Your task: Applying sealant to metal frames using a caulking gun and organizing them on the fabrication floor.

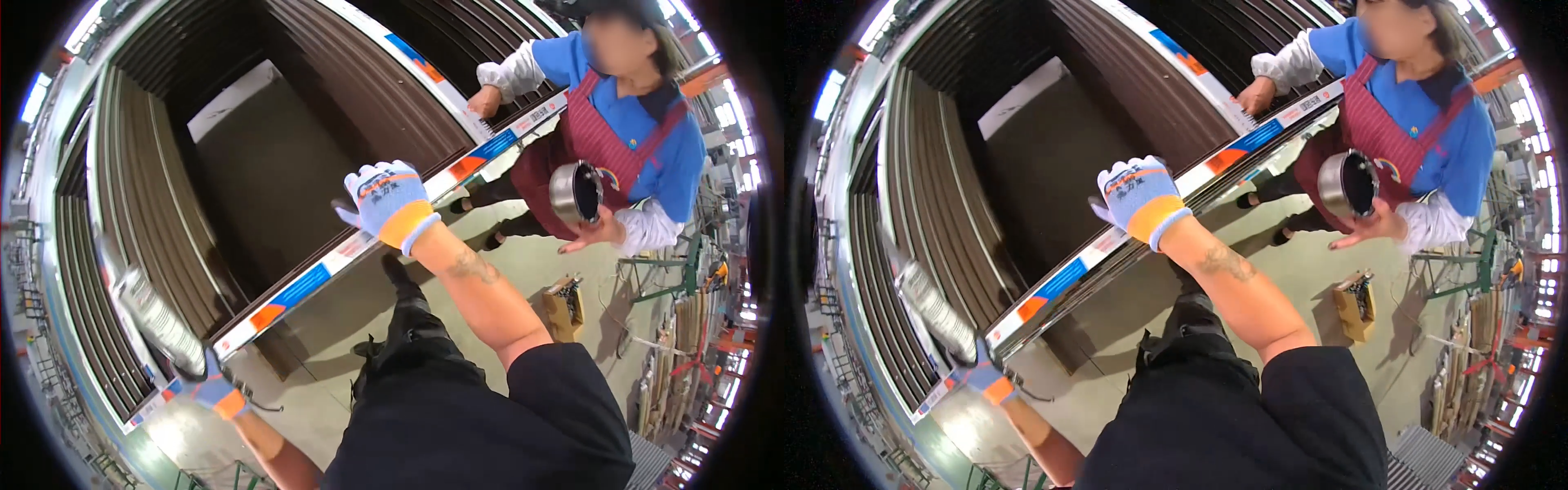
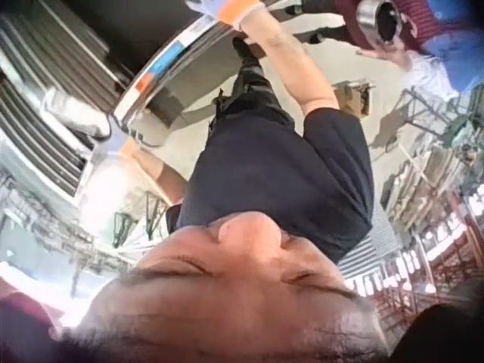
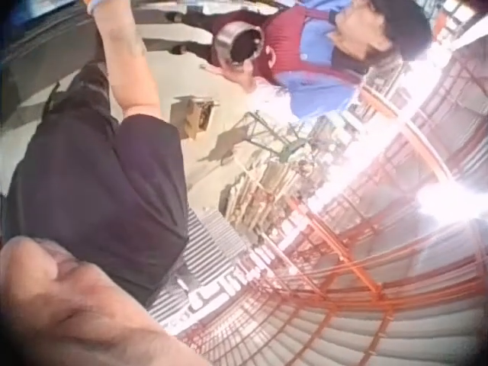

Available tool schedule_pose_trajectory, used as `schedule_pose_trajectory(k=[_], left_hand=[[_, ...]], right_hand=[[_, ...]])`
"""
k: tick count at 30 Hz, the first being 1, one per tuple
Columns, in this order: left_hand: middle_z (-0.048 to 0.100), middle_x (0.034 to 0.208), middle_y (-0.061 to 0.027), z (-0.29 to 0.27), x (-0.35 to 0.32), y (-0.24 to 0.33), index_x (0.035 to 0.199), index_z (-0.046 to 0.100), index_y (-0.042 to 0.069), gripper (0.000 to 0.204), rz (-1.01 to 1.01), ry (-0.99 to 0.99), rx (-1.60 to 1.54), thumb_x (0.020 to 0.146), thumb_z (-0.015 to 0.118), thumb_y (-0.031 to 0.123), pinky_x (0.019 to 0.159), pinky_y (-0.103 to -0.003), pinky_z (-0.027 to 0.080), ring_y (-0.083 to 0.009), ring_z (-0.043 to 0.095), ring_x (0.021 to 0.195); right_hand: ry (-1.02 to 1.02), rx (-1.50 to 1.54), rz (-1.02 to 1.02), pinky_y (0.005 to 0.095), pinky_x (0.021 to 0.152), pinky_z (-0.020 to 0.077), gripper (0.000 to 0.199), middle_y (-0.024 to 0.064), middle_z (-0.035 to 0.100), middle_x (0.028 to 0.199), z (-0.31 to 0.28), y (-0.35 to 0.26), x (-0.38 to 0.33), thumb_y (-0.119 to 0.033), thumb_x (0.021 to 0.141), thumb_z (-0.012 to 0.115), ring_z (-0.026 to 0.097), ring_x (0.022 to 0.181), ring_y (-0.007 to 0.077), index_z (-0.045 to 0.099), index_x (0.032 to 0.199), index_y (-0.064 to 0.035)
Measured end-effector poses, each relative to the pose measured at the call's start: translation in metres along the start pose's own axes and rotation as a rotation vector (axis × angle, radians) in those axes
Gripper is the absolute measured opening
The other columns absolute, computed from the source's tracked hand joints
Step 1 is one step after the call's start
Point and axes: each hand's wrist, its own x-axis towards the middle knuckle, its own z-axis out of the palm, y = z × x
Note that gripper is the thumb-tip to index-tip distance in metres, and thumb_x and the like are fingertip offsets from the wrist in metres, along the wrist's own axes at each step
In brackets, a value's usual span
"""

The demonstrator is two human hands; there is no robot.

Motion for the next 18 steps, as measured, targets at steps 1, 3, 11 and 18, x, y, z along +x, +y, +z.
schedule_pose_trajectory(k=[1, 3, 11, 18], left_hand=[[0.066, 0.116, -0.0184, -0.002, -0.009, 0.017, 0.128, 0.054, -0.006, 0.062, 0.109, 0.059, -0.027, 0.075, 0.083, 0.011, 0.095, -0.036, 0.048, -0.0261, 0.062, 0.105], [0.064, 0.121, -0.0208, -0.012, -0.007, 0.042, 0.129, 0.053, -0.006, 0.069, -0.085, -0.097, -0.328, 0.071, 0.085, 0.011, 0.099, -0.035, 0.045, -0.0276, 0.061, 0.108], [0.070, 0.107, -0.0162, -0.041, 0.009, 0.061, 0.120, 0.058, 0.003, 0.060, 0.069, -0.319, -0.169, 0.073, 0.083, 0.030, 0.088, -0.040, 0.050, -0.0345, 0.065, 0.100], [0.070, 0.107, -0.0177, -0.038, 0.013, 0.055, 0.119, 0.059, 0.005, 0.059, 0.085, -0.331, -0.114, 0.073, 0.082, 0.033, 0.088, -0.043, 0.050, -0.0363, 0.066, 0.100]], right_hand=[[-0.079, 0.056, 0.018, 0.0389, 0.077, 0.0478, 0.038, 0.0067, 0.067, 0.088, -0.005, -0.025, 0.001, -0.051, 0.089, 0.057, 0.065, 0.088, 0.0241, 0.066, 0.090, -0.0138], [-0.148, 0.063, -0.042, 0.0396, 0.081, 0.0485, 0.040, 0.0097, 0.069, 0.089, 0.003, -0.070, 0.001, -0.050, 0.091, 0.053, 0.067, 0.088, 0.0262, 0.068, 0.094, -0.0125], [0.218, -0.024, -0.082, 0.0407, 0.075, 0.0474, 0.027, 0.0063, 0.065, 0.079, 0.019, -0.098, -0.015, -0.037, 0.092, 0.056, 0.065, 0.080, 0.0247, 0.065, 0.085, -0.0129], [0.262, -0.048, -0.078, 0.0409, 0.078, 0.0478, 0.027, 0.0072, 0.066, 0.081, 0.025, -0.097, -0.018, -0.036, 0.092, 0.055, 0.065, 0.081, 0.0256, 0.065, 0.084, -0.0123]])
